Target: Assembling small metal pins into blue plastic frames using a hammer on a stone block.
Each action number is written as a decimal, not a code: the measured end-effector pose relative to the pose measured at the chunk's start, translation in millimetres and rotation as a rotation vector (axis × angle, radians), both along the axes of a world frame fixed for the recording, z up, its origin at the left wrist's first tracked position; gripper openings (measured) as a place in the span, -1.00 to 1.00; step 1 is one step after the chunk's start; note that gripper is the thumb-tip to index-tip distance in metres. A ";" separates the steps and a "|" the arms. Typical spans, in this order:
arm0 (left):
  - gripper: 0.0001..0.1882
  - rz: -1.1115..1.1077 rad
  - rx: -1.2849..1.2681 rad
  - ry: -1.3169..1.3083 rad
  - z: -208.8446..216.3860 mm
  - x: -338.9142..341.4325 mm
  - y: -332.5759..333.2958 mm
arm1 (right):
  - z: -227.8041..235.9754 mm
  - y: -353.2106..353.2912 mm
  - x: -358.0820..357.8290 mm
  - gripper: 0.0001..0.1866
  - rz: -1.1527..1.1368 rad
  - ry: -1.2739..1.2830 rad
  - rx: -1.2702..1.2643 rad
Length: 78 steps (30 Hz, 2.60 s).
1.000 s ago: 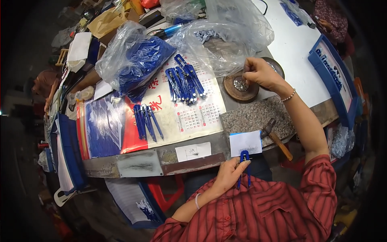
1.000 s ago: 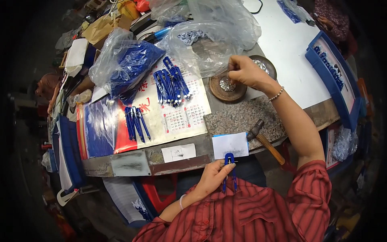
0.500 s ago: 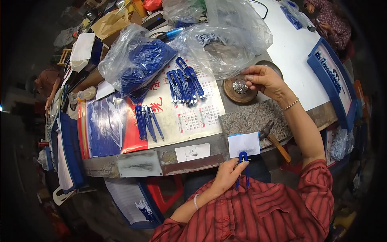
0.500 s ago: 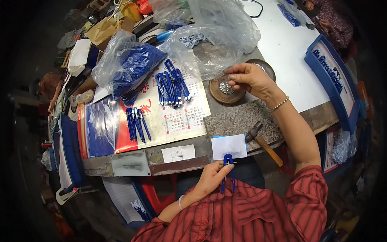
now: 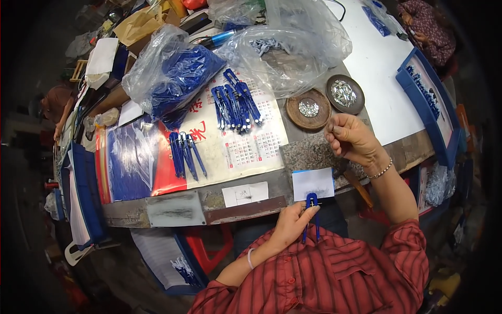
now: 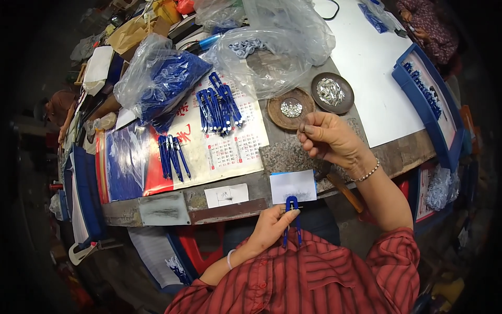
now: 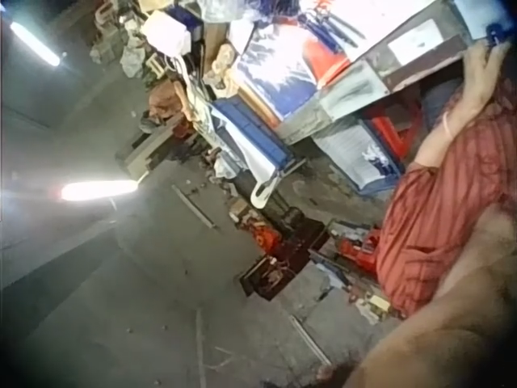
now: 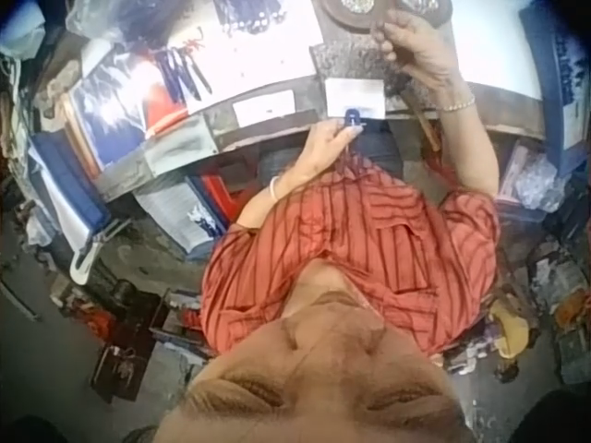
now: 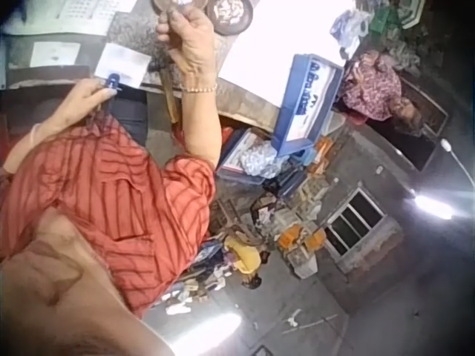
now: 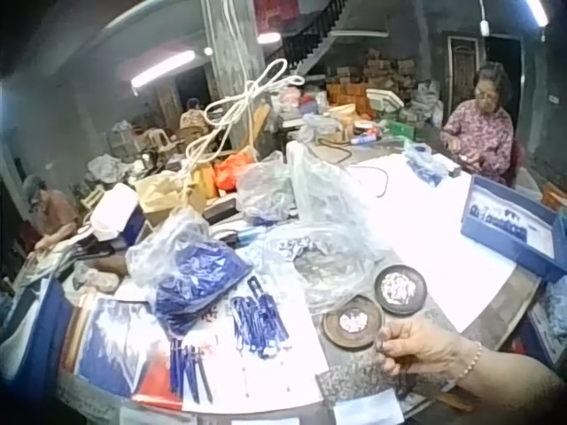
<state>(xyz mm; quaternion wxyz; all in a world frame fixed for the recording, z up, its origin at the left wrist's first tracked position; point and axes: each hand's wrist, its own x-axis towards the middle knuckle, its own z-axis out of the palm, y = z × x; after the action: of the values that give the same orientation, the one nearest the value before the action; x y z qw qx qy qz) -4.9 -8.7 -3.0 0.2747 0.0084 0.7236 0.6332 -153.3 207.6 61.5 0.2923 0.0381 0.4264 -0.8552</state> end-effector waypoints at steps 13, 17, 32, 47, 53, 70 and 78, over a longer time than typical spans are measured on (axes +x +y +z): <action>-0.59 0.025 0.025 0.001 -5.6 3.0 1.2 | 6.8 -10.4 39.4 -0.85 -0.046 0.021 0.137; -0.59 0.036 0.018 -0.036 -6.7 3.2 2.5 | 14.2 -14.1 58.6 -0.89 -0.005 0.074 0.328; -0.63 0.020 -0.005 -0.002 -1.3 -0.3 1.1 | -28.1 -44.7 120.9 -0.81 -0.026 1.207 1.303; -0.65 0.026 0.033 -0.061 -1.9 -0.4 1.3 | -24.7 -44.2 115.9 -0.80 0.079 1.108 1.275; -0.65 0.020 0.029 -0.067 -2.1 -0.8 1.4 | -21.2 -42.2 115.3 -0.79 0.064 1.043 1.234; -0.64 0.033 0.047 -0.044 -5.2 1.0 2.6 | -27.6 -43.5 118.0 -0.82 0.027 1.120 1.279; -0.61 0.055 0.050 -0.053 -4.3 1.8 2.7 | -0.8 -27.5 124.8 -0.67 -0.017 1.008 1.359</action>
<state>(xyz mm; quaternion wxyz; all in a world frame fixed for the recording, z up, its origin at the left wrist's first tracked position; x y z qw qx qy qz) -3.1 -6.0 -7.3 0.2759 -0.0212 0.6998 0.6585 -28.5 180.1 60.8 -0.0260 -0.1772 0.9270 -0.3295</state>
